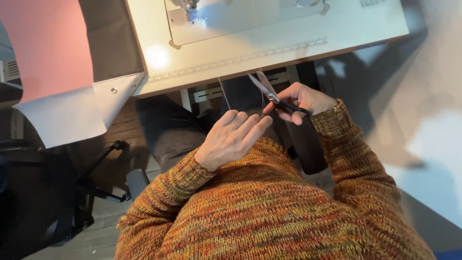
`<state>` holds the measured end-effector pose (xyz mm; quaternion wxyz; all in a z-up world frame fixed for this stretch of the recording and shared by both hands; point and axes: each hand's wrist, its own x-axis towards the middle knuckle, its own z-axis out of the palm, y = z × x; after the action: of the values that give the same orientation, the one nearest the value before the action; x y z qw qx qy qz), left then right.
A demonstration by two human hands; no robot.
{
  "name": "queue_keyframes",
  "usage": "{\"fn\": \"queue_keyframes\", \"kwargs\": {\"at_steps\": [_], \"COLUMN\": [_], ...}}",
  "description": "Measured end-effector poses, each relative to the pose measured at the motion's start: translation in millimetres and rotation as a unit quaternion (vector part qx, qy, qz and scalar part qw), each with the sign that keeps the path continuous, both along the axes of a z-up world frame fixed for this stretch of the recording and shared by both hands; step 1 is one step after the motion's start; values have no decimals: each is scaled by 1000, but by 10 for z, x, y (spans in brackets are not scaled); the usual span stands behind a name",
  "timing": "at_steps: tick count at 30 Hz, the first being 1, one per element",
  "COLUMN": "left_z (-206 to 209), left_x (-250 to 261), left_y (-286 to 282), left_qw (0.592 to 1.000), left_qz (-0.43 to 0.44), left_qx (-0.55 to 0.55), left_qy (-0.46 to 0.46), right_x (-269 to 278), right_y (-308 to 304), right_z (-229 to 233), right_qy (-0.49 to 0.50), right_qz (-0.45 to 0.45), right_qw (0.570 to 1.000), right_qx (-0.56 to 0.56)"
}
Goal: Threading a bobbin and preparing an industrial sewing machine for operation.
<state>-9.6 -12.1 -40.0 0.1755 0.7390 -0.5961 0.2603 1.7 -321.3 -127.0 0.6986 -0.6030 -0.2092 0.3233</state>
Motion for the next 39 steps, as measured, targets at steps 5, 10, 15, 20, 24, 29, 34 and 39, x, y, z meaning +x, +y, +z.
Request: {"fn": "queue_keyframes", "kwargs": {"at_steps": [5,10,15,20,24,29,34,39], "left_z": [-208,-451,-559,-675,-610,-573,-682,-704], "left_x": [152,315,372,359,448,595,590,571], "left_y": [52,242,260,211,344,402,453,607], "left_qw": [998,993,991,975,975,969,939,935], "left_qz": [6,42,27,-7,-18,-17,16,39], "left_qx": [56,69,42,100,70,8,13,32], "left_qy": [23,87,124,197,209,245,342,350], "right_x": [14,27,249,715,996,1113,1374,2372], "right_y": [-157,-216,-550,-641,-728,-650,-122,-272], "right_z": [-117,384,831,904,685,924,1913,2067], "right_qy": [-9,23,-43,-128,-245,-245,-403,-450], "right_qz": [-30,-124,-167,-166,-153,-175,-377,-271], "right_qw": [997,917,851,753,687,693,699,730], "right_qx": [-64,-377,-497,-623,-666,-655,-456,-438]}}
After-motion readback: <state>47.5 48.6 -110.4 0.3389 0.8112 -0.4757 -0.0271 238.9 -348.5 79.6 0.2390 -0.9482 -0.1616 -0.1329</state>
